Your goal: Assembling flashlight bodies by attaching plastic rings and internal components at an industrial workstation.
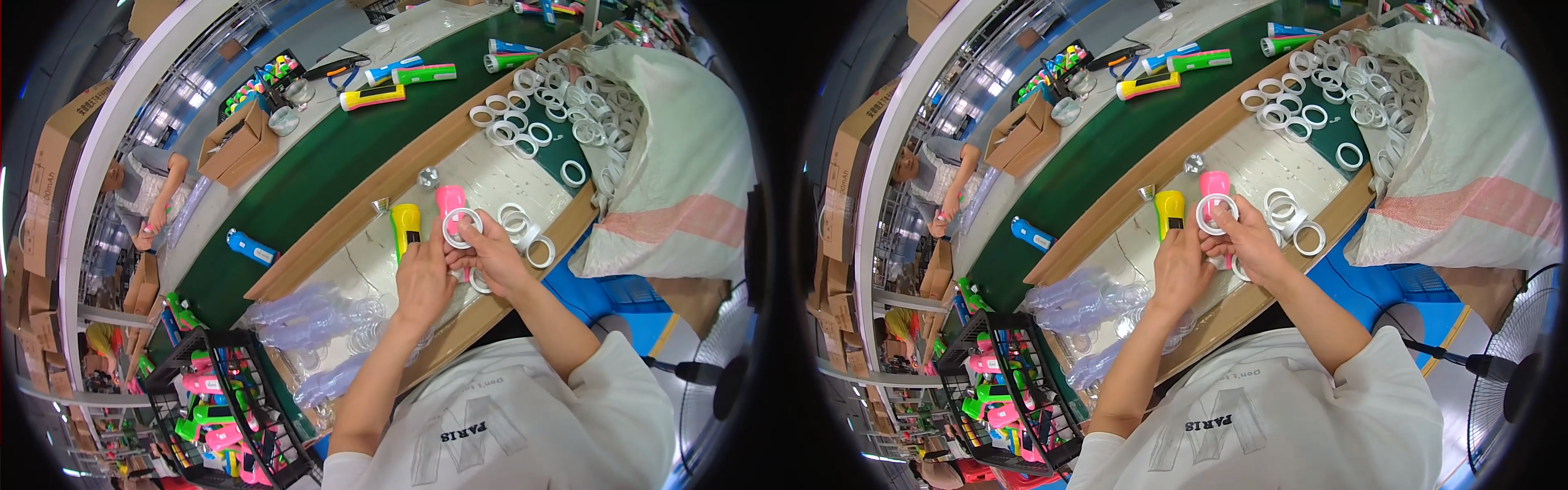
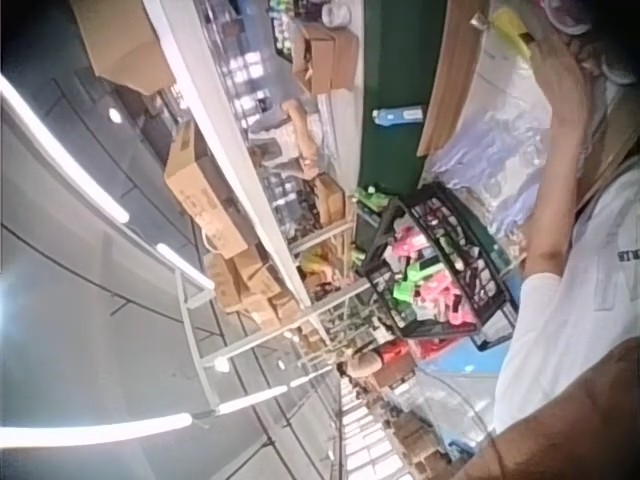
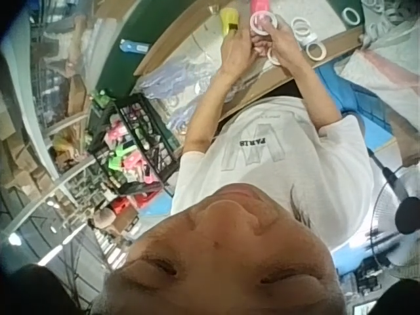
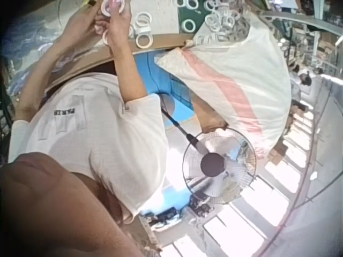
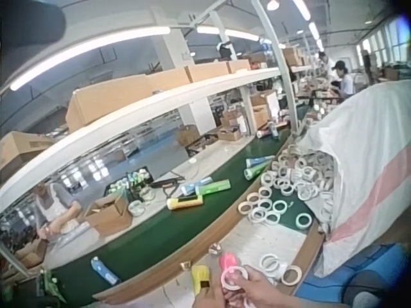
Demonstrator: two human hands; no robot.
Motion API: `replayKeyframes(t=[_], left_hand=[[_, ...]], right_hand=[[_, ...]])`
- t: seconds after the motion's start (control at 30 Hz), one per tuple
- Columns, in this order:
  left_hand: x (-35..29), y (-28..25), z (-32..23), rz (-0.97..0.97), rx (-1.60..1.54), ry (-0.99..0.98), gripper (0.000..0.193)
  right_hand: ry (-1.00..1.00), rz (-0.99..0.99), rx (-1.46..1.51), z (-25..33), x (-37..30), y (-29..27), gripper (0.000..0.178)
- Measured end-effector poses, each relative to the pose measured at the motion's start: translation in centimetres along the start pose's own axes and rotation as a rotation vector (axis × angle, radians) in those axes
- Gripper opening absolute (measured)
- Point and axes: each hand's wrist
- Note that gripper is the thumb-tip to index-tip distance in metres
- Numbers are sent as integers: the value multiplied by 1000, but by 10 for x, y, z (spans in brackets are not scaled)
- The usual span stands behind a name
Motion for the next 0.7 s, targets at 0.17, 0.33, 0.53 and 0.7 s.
replayKeyframes(t=[0.17, 0.33, 0.53, 0.7], left_hand=[[12, 13, -3, 45, 174, 39, 90], [14, 12, 2, -44, -69, -89, 80], [-13, -53, 27, -109, -904, -411, 56], [-63, -115, 5, -204, -1079, -572, 58]], right_hand=[[-22, -64, 36, -3, -5, -16, 26], [-49, -107, 93, 2, -10, -13, 25], [-29, -83, -18, 2, -8, -13, 26], [-81, 0, -102, -7, 0, 1, 20]])
Point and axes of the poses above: each hand's wrist, its own x-axis towards the middle knuckle, its own y-axis out of the palm, z = x × y, and after that the axes turned 10 degrees about -x, right-handed
